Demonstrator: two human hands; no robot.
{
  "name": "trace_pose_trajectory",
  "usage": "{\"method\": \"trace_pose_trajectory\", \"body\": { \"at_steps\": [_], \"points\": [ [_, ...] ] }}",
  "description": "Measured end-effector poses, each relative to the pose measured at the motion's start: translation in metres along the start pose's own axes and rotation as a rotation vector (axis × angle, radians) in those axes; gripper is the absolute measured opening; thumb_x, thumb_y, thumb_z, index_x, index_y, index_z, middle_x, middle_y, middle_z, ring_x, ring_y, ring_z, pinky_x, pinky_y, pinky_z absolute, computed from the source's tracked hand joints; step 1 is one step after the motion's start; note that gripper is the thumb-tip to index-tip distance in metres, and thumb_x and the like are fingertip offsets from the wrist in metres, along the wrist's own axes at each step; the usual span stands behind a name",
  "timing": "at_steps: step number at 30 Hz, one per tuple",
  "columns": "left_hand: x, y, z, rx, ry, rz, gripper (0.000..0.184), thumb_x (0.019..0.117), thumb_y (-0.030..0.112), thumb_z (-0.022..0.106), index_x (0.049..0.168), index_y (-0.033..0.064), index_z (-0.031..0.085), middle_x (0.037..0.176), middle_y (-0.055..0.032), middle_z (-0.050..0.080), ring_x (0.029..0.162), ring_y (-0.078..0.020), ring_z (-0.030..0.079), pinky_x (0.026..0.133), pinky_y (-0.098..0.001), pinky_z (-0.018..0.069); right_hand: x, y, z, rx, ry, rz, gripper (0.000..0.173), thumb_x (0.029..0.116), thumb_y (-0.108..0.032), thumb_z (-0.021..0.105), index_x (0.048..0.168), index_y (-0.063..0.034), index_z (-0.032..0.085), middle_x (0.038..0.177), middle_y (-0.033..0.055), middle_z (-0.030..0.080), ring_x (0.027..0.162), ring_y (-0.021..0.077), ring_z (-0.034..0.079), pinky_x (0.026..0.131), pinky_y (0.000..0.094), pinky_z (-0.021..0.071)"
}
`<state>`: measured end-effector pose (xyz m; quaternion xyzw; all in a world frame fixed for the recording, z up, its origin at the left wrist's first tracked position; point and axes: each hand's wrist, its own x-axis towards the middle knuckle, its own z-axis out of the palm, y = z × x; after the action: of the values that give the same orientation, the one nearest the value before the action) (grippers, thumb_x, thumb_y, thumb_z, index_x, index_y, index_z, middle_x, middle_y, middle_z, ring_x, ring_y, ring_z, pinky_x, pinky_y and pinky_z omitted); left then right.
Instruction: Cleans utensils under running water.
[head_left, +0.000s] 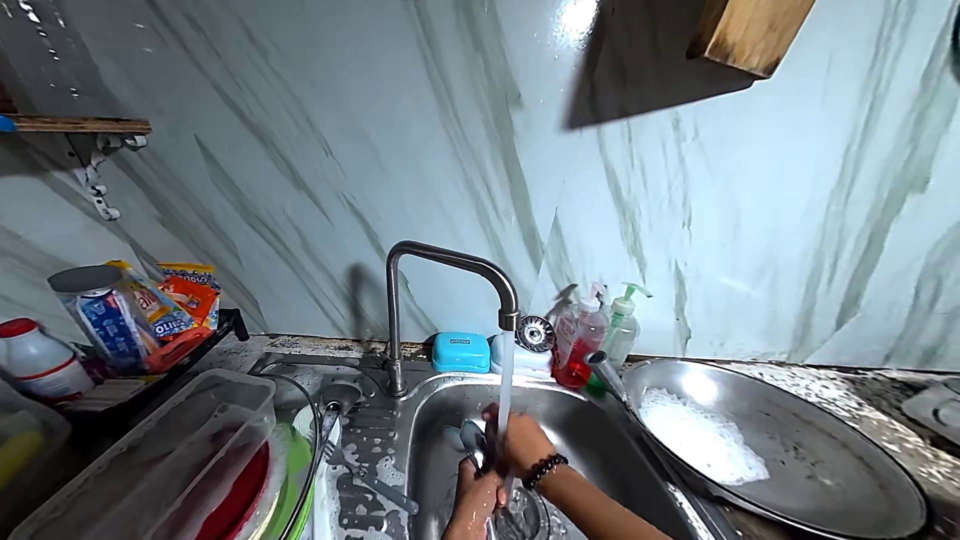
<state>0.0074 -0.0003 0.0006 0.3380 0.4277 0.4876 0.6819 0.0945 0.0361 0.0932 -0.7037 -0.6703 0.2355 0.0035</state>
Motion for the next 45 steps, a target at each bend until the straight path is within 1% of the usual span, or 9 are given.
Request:
{"method": "trace_pose_trajectory", "body": {
  "at_steps": [7, 13, 17, 22, 27, 31, 35, 41, 45],
  "points": [
    [0.004, 0.001, 0.000, 0.298, -0.003, -0.072, 0.020, 0.1023, 0.003, 0.053, 0.082, 0.0011, 0.056, 0.054, 0.0044, 0.048, 0.043, -0.0017, 0.045, 0.046, -0.0174, 0.0422, 0.000, -0.008, -0.013, -0.158, -0.134, 0.031, 0.042, 0.1085, -0.030, 0.047, 0.140, -0.0035, 0.056, 0.137, 0.0262, 0.060, 0.131, 0.0428, 0.057, 0.106, 0.0608, 0.0453],
    [-0.006, 0.006, -0.003, 0.043, 0.046, -0.014, 0.024, 0.0965, -0.012, 0.049, 0.120, -0.0078, 0.050, 0.086, -0.0063, 0.059, 0.067, -0.0064, 0.057, 0.063, -0.0222, 0.0513, 0.002, -0.007, 0.011, 0.087, -0.025, -0.031, 0.042, 0.1088, -0.020, 0.045, 0.149, -0.0096, 0.052, 0.142, 0.0220, 0.058, 0.133, 0.0390, 0.056, 0.112, 0.0553, 0.0425],
    [0.002, -0.001, -0.005, 0.069, -0.016, 0.018, 0.015, 0.0915, -0.015, 0.050, 0.100, -0.0037, 0.056, 0.062, 0.0023, 0.054, 0.046, 0.0002, 0.044, 0.045, -0.0159, 0.0387, 0.004, 0.001, 0.004, -0.101, -0.123, -0.172, 0.039, 0.1022, -0.015, 0.059, 0.138, 0.0007, 0.057, 0.134, 0.0292, 0.060, 0.128, 0.0455, 0.057, 0.108, 0.0604, 0.0436],
    [0.006, 0.004, 0.002, 0.235, 0.067, -0.100, 0.013, 0.1024, 0.000, 0.053, 0.089, -0.0004, 0.053, 0.053, 0.0030, 0.047, 0.041, -0.0017, 0.044, 0.042, -0.0160, 0.0382, 0.004, 0.008, -0.001, -0.052, -0.059, -0.222, 0.042, 0.1117, -0.027, 0.041, 0.138, -0.0013, 0.060, 0.129, 0.0270, 0.065, 0.125, 0.0423, 0.061, 0.110, 0.0556, 0.0429],
    [0.002, 0.001, 0.001, 0.053, 0.116, -0.004, 0.024, 0.1011, -0.005, 0.051, 0.124, -0.0117, 0.052, 0.098, -0.0147, 0.061, 0.083, -0.0134, 0.060, 0.077, -0.0289, 0.0532, -0.004, 0.013, 0.041, 0.348, 0.178, -0.174, 0.056, 0.1029, -0.002, 0.048, 0.158, -0.0015, 0.036, 0.142, 0.0283, 0.057, 0.130, 0.0399, 0.058, 0.116, 0.0477, 0.0405],
    [0.000, 0.001, 0.002, 0.031, 0.116, -0.016, 0.010, 0.0992, -0.007, 0.049, 0.108, -0.0044, 0.050, 0.070, -0.0010, 0.051, 0.052, -0.0032, 0.045, 0.050, -0.0187, 0.0409, -0.003, 0.000, 0.021, 0.066, -0.028, -0.050, 0.072, 0.1057, -0.009, 0.047, 0.165, -0.0048, 0.007, 0.137, 0.0297, 0.059, 0.129, 0.0431, 0.058, 0.112, 0.0530, 0.0421],
    [0.003, 0.003, 0.003, 0.093, 0.166, -0.069, 0.028, 0.1088, 0.009, 0.044, 0.082, 0.0038, 0.051, 0.053, 0.0036, 0.041, 0.039, -0.0023, 0.035, 0.039, -0.0172, 0.0313, -0.006, -0.008, 0.015, 0.042, 0.017, -0.033, 0.049, 0.1113, -0.023, 0.036, 0.159, -0.0139, 0.037, 0.130, 0.0257, 0.065, 0.123, 0.0431, 0.062, 0.106, 0.0569, 0.0462],
    [-0.004, 0.010, 0.003, -0.069, 0.209, -0.033, 0.024, 0.1064, 0.001, 0.045, 0.128, -0.0099, 0.050, 0.103, -0.0160, 0.061, 0.087, -0.0151, 0.060, 0.080, -0.0301, 0.0525, -0.007, -0.003, 0.033, 0.192, -0.021, -0.122, 0.061, 0.1070, -0.010, 0.044, 0.164, -0.0071, 0.020, 0.135, 0.0296, 0.061, 0.124, 0.0442, 0.061, 0.110, 0.0547, 0.0435],
    [-0.002, 0.009, 0.003, 0.069, 0.221, -0.020, 0.015, 0.1050, 0.001, 0.047, 0.115, -0.0081, 0.053, 0.080, -0.0065, 0.054, 0.062, -0.0077, 0.051, 0.057, -0.0229, 0.0451, -0.008, -0.008, 0.024, 0.081, -0.022, -0.059, 0.041, 0.1104, -0.018, 0.039, 0.148, -0.0018, 0.048, 0.131, 0.0302, 0.062, 0.126, 0.0454, 0.059, 0.108, 0.0566, 0.0444]
  ]
}}
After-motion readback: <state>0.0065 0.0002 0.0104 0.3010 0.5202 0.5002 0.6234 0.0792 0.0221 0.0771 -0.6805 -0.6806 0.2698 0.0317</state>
